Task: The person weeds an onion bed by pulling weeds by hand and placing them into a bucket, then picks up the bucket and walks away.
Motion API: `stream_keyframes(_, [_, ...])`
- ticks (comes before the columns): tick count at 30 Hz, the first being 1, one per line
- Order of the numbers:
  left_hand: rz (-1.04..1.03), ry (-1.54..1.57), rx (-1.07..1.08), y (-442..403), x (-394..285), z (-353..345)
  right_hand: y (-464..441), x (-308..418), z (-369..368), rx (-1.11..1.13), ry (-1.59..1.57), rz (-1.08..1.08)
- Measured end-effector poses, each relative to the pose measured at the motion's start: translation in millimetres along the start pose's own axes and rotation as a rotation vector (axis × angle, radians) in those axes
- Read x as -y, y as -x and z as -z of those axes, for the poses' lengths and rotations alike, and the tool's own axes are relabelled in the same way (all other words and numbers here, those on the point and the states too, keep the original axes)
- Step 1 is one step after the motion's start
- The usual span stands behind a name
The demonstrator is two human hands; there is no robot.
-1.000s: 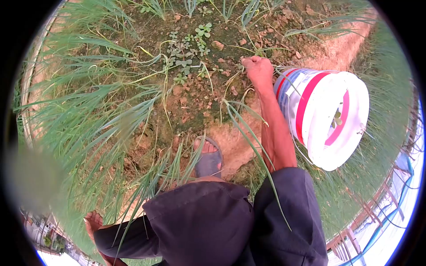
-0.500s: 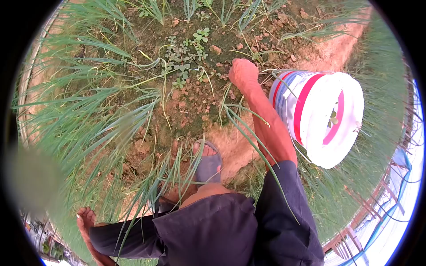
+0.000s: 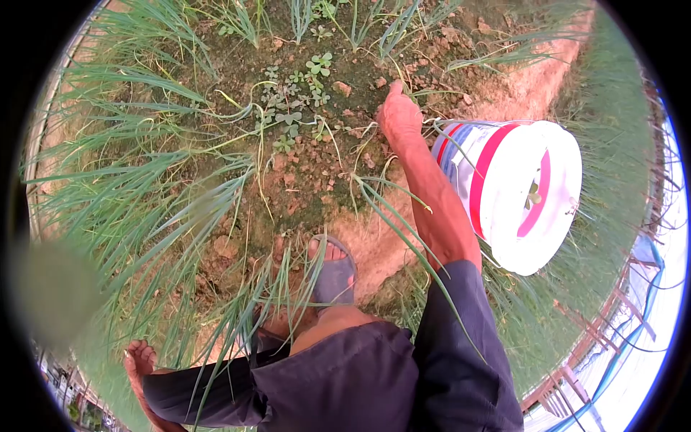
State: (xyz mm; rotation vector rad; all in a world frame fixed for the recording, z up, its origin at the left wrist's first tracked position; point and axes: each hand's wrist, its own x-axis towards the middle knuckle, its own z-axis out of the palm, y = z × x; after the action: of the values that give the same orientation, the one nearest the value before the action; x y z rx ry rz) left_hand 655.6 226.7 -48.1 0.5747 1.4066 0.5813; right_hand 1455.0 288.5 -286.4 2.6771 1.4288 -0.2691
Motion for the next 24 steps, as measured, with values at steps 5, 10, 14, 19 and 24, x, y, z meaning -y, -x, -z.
stream_keyframes(5, [0.056,0.004,0.024,-3,-1,2,-48,-56,-72,0.059,0.209,-0.044])
stream_keyframes(10, [0.067,-0.028,-0.076,-4,2,4,-38,-31,9,0.055,0.047,-0.119])
stream_keyframes(14, [0.092,-0.010,-0.068,-5,-2,-3,-66,-62,-23,0.128,-0.060,-0.151])
stream_keyframes(19, [0.107,-0.048,-0.086,-8,-3,1,-66,-27,27,0.073,-1.292,-0.617])
stream_keyframes(24, [0.069,-0.103,-0.144,-11,-2,-5,-76,-15,69,-0.207,-1.606,-0.597])
